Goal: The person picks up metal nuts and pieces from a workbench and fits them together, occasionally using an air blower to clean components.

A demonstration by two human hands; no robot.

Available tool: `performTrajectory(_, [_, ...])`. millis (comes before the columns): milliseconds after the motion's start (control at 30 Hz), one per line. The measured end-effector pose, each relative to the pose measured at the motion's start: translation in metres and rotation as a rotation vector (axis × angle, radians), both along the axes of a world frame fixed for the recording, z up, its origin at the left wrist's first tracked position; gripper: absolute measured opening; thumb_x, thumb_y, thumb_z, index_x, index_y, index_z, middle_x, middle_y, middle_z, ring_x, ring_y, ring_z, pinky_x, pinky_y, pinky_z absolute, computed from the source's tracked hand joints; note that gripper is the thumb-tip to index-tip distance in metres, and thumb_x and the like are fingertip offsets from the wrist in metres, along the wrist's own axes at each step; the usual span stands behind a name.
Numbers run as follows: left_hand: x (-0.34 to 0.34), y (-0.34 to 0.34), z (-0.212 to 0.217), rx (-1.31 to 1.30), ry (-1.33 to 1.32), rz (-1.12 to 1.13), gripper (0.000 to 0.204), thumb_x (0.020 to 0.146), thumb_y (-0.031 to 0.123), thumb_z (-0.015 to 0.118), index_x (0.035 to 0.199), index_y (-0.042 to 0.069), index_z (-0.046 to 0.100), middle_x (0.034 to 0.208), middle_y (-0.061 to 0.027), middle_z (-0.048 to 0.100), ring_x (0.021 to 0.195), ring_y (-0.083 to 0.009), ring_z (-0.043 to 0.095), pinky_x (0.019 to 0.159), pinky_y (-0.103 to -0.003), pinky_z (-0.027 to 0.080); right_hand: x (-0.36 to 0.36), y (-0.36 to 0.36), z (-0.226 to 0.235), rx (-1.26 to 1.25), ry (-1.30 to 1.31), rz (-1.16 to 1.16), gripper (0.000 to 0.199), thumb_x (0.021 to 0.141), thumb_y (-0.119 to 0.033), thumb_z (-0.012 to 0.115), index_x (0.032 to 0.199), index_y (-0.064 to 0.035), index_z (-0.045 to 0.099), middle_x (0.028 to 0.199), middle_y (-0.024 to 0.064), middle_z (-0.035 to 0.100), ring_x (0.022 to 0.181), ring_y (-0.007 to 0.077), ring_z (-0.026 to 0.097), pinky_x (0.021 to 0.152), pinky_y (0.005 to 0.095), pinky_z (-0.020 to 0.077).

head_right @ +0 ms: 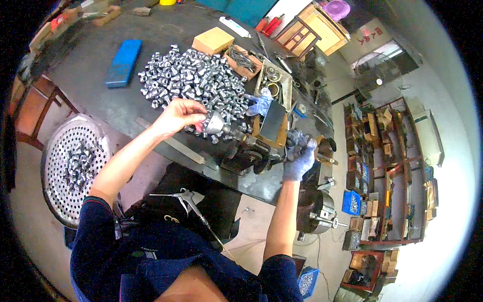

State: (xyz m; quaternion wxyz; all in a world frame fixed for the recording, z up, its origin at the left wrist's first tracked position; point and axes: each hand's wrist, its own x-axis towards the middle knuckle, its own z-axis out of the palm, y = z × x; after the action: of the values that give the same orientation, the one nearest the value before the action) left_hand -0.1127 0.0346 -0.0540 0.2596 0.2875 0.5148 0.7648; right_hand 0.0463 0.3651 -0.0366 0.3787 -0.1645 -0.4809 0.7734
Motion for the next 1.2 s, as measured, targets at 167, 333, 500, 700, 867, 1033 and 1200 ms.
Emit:
performTrajectory(167, [0.0, 0.008, -0.003, 0.035, 0.0, 0.006, 0.013, 0.08, 0.002, 0.062, 0.092, -0.004, 0.062, 0.076, -0.0081, 0.063, 0.061, -0.0115, 0.06, 0.057, -0.024, 0.05, -0.036, 0.032, -0.046, 0.178, -0.188, -0.273, 0.025, 0.085, -0.031, 0.059, 0.081, -0.0064, 0.057, 0.07, 0.0009, 0.058, 0.051, 0.005, 0.045, 0.048, 0.0189, 0.0366])
performTrajectory(333, [0.0, 0.005, -0.007, 0.035, -0.02, 0.016, 0.012, 0.081, 0.001, 0.061, 0.091, -0.003, 0.062, 0.075, -0.0087, 0.063, 0.06, -0.0114, 0.06, 0.056, -0.023, 0.049, -0.024, -0.006, -0.081, 0.143, -0.252, -0.244, 0.026, 0.084, -0.029, 0.06, 0.094, -0.0047, 0.059, 0.077, 0.0006, 0.059, 0.059, 0.0074, 0.051, 0.052, 0.0214, 0.0413])
performTrajectory(500, [0.0, 0.008, -0.007, 0.012, 0.022, 0.01, 0.013, 0.081, 0.003, 0.061, 0.092, -0.004, 0.061, 0.076, -0.009, 0.063, 0.06, -0.0126, 0.06, 0.057, -0.024, 0.049, 0.023, 0.002, -0.12, -0.218, -0.03, 0.172, 0.027, 0.087, -0.025, 0.052, 0.104, -0.0035, 0.058, 0.095, 0.0081, 0.061, 0.086, 0.0221, 0.059, 0.081, 0.0366, 0.0479])
performTrajectory(700, [-0.001, 0.005, -0.007, -0.023, 0.013, -0.002, 0.017, 0.083, 0.009, 0.061, 0.093, -0.005, 0.061, 0.075, -0.009, 0.062, 0.059, -0.013, 0.059, 0.055, -0.025, 0.049, 0.002, 0.001, -0.112, -0.127, -0.159, 0.086, 0.027, 0.085, -0.024, 0.057, 0.104, -0.0044, 0.058, 0.092, 0.0048, 0.06, 0.084, 0.0175, 0.056, 0.075, 0.0323, 0.0471])
performTrajectory(867, [-0.001, 0.007, -0.004, -0.036, -0.02, -0.007, 0.021, 0.083, 0.014, 0.062, 0.093, -0.004, 0.061, 0.073, -0.0088, 0.062, 0.057, -0.013, 0.059, 0.054, -0.026, 0.05, -0.041, 0.045, -0.092, 0.539, -0.262, -0.305, 0.025, 0.089, -0.026, 0.051, 0.094, -0.0032, 0.059, 0.085, 0.0066, 0.064, 0.071, 0.013, 0.061, 0.055, 0.0238, 0.0478])
performTrajectory(1033, [-0.002, 0.002, -0.006, -0.016, -0.077, 0.012, 0.022, 0.082, 0.014, 0.063, 0.093, -0.005, 0.06, 0.07, -0.0083, 0.061, 0.054, -0.0141, 0.059, 0.052, -0.026, 0.05, -0.021, -0.014, -0.004, 0.056, -0.025, -0.198, 0.025, 0.087, -0.028, 0.054, 0.089, -0.0027, 0.059, 0.075, 0.0068, 0.062, 0.051, 0.0092, 0.051, 0.047, 0.0213, 0.0421])
performTrajectory(1200, [0.0, 0.001, -0.009, 0.038, -0.166, 0.009, 0.026, 0.082, 0.018, 0.064, 0.093, -0.005, 0.059, 0.071, -0.0084, 0.06, 0.056, -0.0154, 0.06, 0.052, -0.026, 0.051, 0.045, -0.059, 0.007, 0.102, 0.007, -0.136, 0.033, 0.086, -0.04, 0.055, 0.076, -0.0086, 0.052, 0.05, -0.0058, 0.032, 0.04, 0.0022, 0.031, 0.035, 0.0183, 0.0244])
